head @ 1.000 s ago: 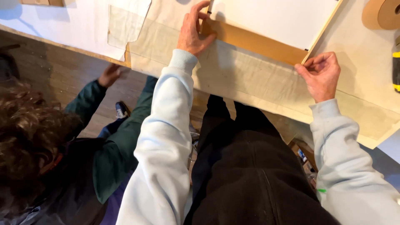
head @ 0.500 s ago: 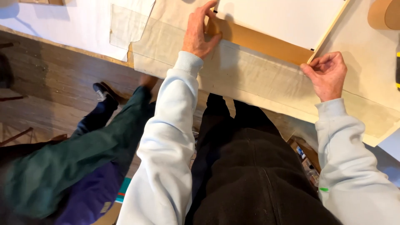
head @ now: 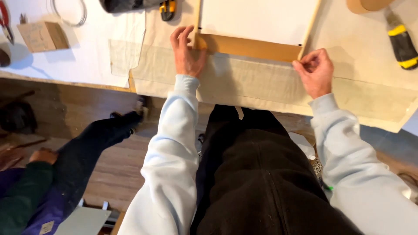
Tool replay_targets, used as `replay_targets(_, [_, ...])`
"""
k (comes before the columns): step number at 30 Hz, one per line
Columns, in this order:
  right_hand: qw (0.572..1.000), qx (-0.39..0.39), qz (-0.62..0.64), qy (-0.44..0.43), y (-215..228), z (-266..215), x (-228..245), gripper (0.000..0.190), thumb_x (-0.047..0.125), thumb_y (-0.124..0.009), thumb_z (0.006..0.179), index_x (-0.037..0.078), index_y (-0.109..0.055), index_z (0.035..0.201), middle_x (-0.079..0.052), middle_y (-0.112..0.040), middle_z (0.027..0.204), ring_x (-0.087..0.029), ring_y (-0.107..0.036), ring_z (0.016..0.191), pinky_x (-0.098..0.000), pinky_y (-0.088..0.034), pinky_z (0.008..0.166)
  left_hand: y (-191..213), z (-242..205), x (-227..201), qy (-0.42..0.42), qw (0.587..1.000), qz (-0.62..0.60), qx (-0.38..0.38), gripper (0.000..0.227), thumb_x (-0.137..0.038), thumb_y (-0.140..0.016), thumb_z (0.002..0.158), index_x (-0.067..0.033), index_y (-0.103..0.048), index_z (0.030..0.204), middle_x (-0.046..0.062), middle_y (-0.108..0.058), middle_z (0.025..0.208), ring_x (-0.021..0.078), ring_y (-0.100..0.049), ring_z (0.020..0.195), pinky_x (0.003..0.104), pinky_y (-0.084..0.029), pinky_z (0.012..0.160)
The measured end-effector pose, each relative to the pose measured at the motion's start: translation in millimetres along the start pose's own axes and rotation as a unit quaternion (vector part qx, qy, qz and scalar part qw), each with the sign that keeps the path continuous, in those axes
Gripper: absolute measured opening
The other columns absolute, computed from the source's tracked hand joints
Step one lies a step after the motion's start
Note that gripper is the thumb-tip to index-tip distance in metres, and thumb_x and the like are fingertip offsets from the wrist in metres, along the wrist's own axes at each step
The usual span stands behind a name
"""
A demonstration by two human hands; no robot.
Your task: Applying adhesive tape to a picture frame and preparing components for assembly.
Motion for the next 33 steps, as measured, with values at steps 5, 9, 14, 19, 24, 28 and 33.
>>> replay_targets(5, [0.953,-0.039,-0.24,0.182,-30,-34,69,0.023,-0.005,-0.078,0.102,0.004,-0.059,0.113,-0.01,-0.069,0.116,-0.029,-0.068,0.108,-0.042,-0.058,0.098,-20,-56,-34,-0.101,0.978,0.167,0.08,0.064,-0.002,-0.075,0.096,-0.0175,-0.058,0.156,0.01,-0.054,0.154,0.0336,-0.057,0.138,0.047,-0.049,0.118])
replay_targets(9, [0.915,0.084,-0.297,0.261,-116,-45,107,0.031,0.002,-0.072,0.098,0.005,-0.063,0.127,-0.015,-0.064,0.15,-0.037,-0.057,0.142,-0.0496,-0.045,0.12,-44,-81,-63,-0.142,0.955,0.222,0.134,0.072,-0.02,-0.077,0.096,-0.0114,-0.048,0.161,0.013,-0.042,0.168,0.0347,-0.044,0.155,0.053,-0.034,0.132])
replay_targets(14, [0.89,0.11,-0.362,0.255,-173,-48,115,0.046,0.002,-0.07,0.101,0.005,-0.059,0.146,-0.018,-0.051,0.166,-0.036,-0.042,0.159,-0.0518,-0.035,0.132,-46,-81,-60,-0.091,0.947,0.202,0.231,0.097,-0.031,-0.081,0.09,-0.005,-0.03,0.169,0.015,-0.023,0.178,0.0339,-0.022,0.166,0.052,-0.019,0.137])
replay_targets(19, [0.894,0.099,-0.375,0.226,-187,-46,108,0.049,0.003,-0.069,0.1,0.004,-0.057,0.148,-0.02,-0.048,0.168,-0.038,-0.041,0.159,-0.051,-0.034,0.133,-47,-75,-50,-0.108,0.945,0.197,0.238,0.097,-0.035,-0.077,0.095,-0.0059,-0.026,0.172,0.012,-0.021,0.18,0.03,-0.02,0.168,0.051,-0.017,0.139])
replay_targets(24, [0.892,0.086,-0.388,0.216,-190,-46,105,0.047,0.005,-0.07,0.102,0.004,-0.056,0.146,-0.02,-0.048,0.168,-0.037,-0.041,0.159,-0.0503,-0.033,0.133,-44,-73,-45,-0.116,0.937,0.208,0.255,0.095,-0.038,-0.075,0.098,-0.0048,-0.025,0.172,0.01,-0.02,0.181,0.0282,-0.019,0.169,0.052,-0.015,0.139])
replay_targets(28, [0.886,0.09,-0.399,0.217,-191,-45,104,0.047,0.006,-0.071,0.103,0.002,-0.056,0.147,-0.019,-0.049,0.168,-0.036,-0.041,0.16,-0.0511,-0.032,0.133,-45,-68,-45,-0.107,0.937,0.209,0.258,0.094,-0.038,-0.074,0.097,-0.0071,-0.026,0.172,0.011,-0.019,0.181,0.027,-0.019,0.168,0.052,-0.013,0.139])
replay_targets(33, [0.895,0.078,-0.382,0.217,-194,-44,103,0.052,0.005,-0.071,0.1,0.002,-0.055,0.149,-0.018,-0.05,0.167,-0.036,-0.042,0.159,-0.0517,-0.033,0.133,-49,-71,-45,-0.088,0.934,0.221,0.268,0.094,-0.037,-0.073,0.094,-0.0057,-0.028,0.17,0.012,-0.019,0.18,0.0287,-0.02,0.167,0.053,-0.012,0.137])
Point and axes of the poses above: each hand's wrist, its own z-axis towards the middle knuckle, its own y-axis out of the back of the hand, x = y × z, the point moved 6 cm from there along z, towards the middle knuckle
